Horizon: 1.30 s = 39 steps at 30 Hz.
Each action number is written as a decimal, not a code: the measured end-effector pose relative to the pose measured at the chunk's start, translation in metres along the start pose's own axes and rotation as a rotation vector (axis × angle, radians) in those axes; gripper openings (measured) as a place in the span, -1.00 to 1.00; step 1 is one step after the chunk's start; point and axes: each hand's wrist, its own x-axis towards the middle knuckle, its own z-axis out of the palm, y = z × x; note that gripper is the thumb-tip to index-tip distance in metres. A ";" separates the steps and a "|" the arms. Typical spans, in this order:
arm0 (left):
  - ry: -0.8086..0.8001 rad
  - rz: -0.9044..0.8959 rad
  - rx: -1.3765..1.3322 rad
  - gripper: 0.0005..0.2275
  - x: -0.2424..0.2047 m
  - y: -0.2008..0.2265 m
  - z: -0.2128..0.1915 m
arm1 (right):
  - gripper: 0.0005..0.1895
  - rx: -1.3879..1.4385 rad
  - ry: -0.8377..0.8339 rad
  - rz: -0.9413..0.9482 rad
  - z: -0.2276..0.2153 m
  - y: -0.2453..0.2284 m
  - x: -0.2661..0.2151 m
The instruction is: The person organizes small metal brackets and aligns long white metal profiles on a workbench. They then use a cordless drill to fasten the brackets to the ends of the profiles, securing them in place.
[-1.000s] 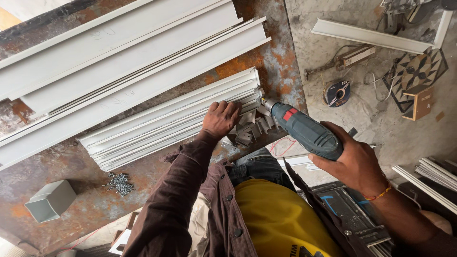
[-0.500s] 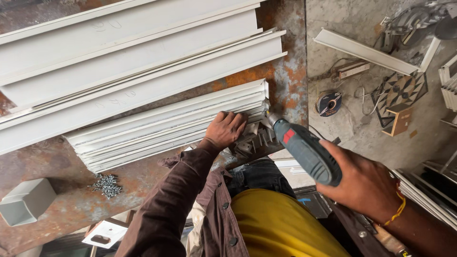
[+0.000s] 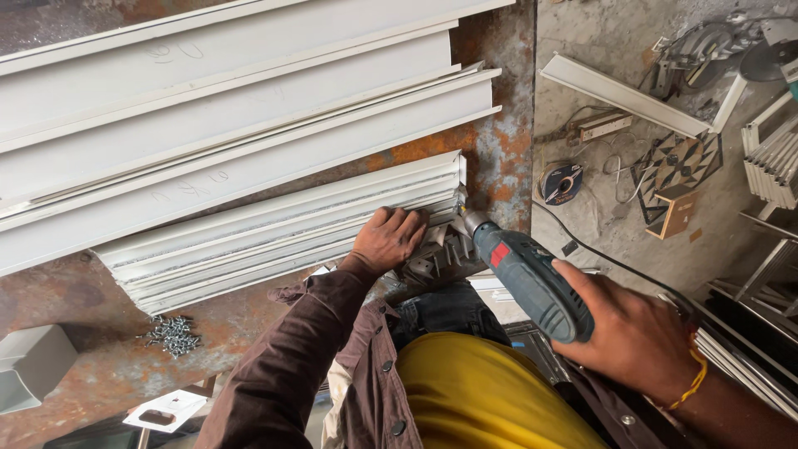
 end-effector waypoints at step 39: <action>0.334 -1.254 -2.042 -0.85 -0.007 0.063 -0.053 | -0.15 1.316 0.356 0.078 0.184 0.027 -0.148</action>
